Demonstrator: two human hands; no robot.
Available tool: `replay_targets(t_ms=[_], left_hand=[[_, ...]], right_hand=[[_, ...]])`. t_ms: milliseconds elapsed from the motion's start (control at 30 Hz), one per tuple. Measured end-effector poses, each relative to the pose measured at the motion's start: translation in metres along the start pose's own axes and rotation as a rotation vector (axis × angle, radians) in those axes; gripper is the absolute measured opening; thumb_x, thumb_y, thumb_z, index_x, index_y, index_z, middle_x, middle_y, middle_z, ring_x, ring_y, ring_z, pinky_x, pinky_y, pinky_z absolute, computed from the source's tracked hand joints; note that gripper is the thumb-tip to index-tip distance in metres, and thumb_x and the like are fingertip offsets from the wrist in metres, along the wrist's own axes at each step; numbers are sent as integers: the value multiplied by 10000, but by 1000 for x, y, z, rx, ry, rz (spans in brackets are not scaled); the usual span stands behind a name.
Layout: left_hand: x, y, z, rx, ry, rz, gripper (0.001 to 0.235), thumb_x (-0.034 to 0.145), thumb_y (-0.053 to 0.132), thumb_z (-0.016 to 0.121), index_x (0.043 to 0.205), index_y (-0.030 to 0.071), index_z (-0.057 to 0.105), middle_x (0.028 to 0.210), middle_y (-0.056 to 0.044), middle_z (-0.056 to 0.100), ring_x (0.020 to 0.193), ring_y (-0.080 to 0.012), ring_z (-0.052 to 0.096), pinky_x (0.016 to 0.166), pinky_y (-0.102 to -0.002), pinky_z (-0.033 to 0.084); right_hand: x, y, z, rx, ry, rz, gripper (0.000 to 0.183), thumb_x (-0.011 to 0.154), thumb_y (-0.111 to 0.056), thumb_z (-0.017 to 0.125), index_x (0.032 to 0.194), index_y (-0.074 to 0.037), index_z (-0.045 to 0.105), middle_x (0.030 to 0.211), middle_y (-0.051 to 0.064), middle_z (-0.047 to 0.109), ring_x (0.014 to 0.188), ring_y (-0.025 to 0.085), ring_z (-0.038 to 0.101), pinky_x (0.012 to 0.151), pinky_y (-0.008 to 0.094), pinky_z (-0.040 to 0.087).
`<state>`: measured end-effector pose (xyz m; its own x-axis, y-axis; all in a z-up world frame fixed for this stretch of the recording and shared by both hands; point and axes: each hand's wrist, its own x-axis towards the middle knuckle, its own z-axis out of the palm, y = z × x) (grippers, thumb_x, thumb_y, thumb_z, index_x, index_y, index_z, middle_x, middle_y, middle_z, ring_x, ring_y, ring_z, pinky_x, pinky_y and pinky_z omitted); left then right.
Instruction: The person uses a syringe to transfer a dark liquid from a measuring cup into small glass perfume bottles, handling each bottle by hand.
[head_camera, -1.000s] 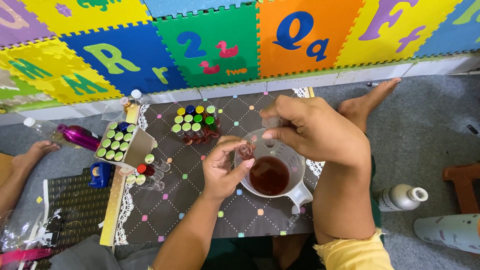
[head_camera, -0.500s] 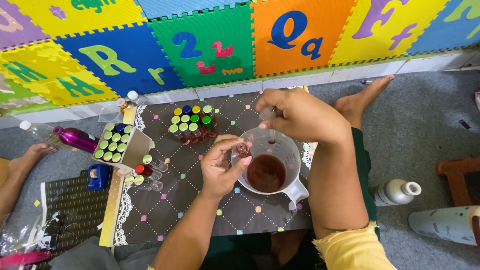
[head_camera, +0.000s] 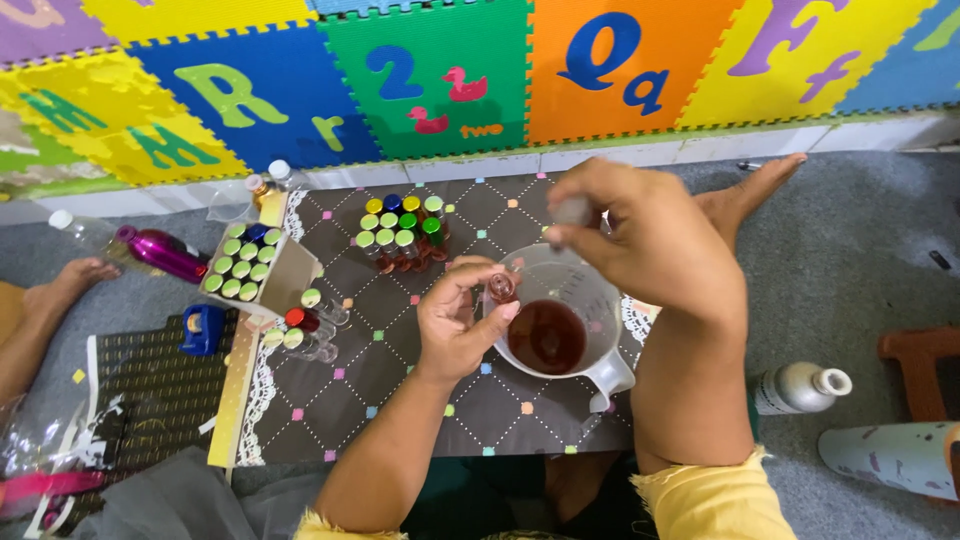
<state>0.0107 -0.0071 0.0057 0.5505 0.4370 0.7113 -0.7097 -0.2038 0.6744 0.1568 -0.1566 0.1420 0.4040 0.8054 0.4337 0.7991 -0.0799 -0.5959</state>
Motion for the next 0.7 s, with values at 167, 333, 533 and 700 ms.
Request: replay_targets(t_ms=[167, 333, 533, 700], left_hand=[[-5, 2, -16, -95, 82, -67, 321, 920, 36, 750, 1215, 53, 624, 1099, -151, 690, 1024, -235, 689, 911, -347, 582], [-3, -6, -29, -170, 264, 1, 320, 935, 26, 735, 1233, 40, 620, 1104, -187, 730, 1006, -231, 730, 848, -320, 639], [8, -11, -39, 102, 327, 129, 331, 943, 12, 740, 1246, 40, 610, 1098, -133, 674, 1087, -257, 710, 943, -358, 581], [25, 0, -50, 0, 392, 31, 256, 911, -91, 694, 1126, 9, 600, 1056, -132, 655, 1062, -264, 675, 951, -344, 587]], right_hand=[[-16, -24, -5, 166, 190, -118, 178, 969, 2, 756, 1078, -16, 617, 1058, 131, 694, 934, 197, 672, 813, 284, 544], [-44, -59, -11, -46, 358, -102, 148, 1064, 72, 761, 1188, 49, 682, 956, 112, 637, 618, 87, 462, 507, 209, 365], [-77, -122, 1, -177, 517, -213, 89, 1050, 95, 705, 1110, 146, 665, 1119, 284, 713, 1025, 377, 708, 1241, 545, 481], [-118, -119, 57, -47, -20, -462, 368, 985, 14, 467, 1347, 71, 499, 1290, 286, 613, 1153, 460, 647, 1032, 564, 536]])
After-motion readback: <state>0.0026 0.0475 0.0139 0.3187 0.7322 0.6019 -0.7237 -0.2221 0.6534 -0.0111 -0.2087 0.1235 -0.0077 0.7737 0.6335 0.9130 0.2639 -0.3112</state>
